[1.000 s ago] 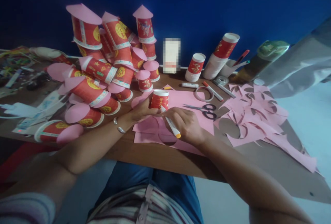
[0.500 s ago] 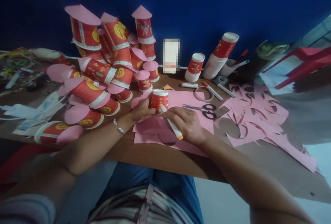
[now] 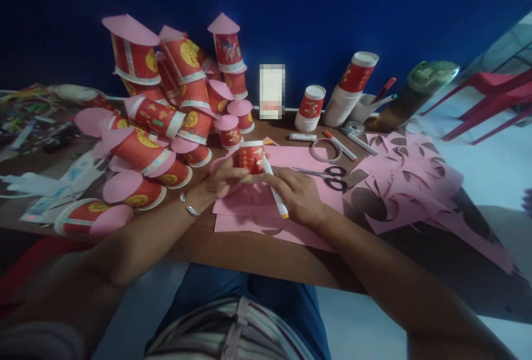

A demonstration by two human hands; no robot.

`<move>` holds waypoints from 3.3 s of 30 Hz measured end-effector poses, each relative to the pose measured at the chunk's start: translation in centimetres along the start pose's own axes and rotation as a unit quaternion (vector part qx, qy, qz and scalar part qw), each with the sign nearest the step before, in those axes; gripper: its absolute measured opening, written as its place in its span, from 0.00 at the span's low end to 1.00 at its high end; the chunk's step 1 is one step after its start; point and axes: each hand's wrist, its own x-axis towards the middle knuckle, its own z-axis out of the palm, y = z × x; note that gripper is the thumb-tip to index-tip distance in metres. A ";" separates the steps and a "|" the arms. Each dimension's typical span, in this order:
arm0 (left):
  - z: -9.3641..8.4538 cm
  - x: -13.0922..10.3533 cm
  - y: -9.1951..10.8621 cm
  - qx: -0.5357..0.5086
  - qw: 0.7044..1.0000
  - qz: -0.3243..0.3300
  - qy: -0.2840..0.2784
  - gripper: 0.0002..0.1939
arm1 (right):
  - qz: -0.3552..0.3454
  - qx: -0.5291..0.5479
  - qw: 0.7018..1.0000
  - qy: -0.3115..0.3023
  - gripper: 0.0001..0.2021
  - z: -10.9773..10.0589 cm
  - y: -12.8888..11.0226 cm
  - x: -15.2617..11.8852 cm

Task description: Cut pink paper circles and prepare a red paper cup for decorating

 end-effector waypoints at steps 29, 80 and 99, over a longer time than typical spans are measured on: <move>-0.2 0.4 -0.4 -0.040 0.999 -0.006 -0.022 0.22 | 0.024 0.031 0.999 -0.004 0.16 0.9 -0.1 -0.3; 0.1 0.6 -0.6 -0.035 0.998 0.034 0.051 0.17 | -0.064 0.054 0.996 -0.025 0.10 -0.9 -2.4 1.3; 0.0 0.8 -0.8 -0.059 0.996 0.025 0.064 0.12 | -0.061 0.069 0.996 -0.007 0.12 0.1 -2.5 1.0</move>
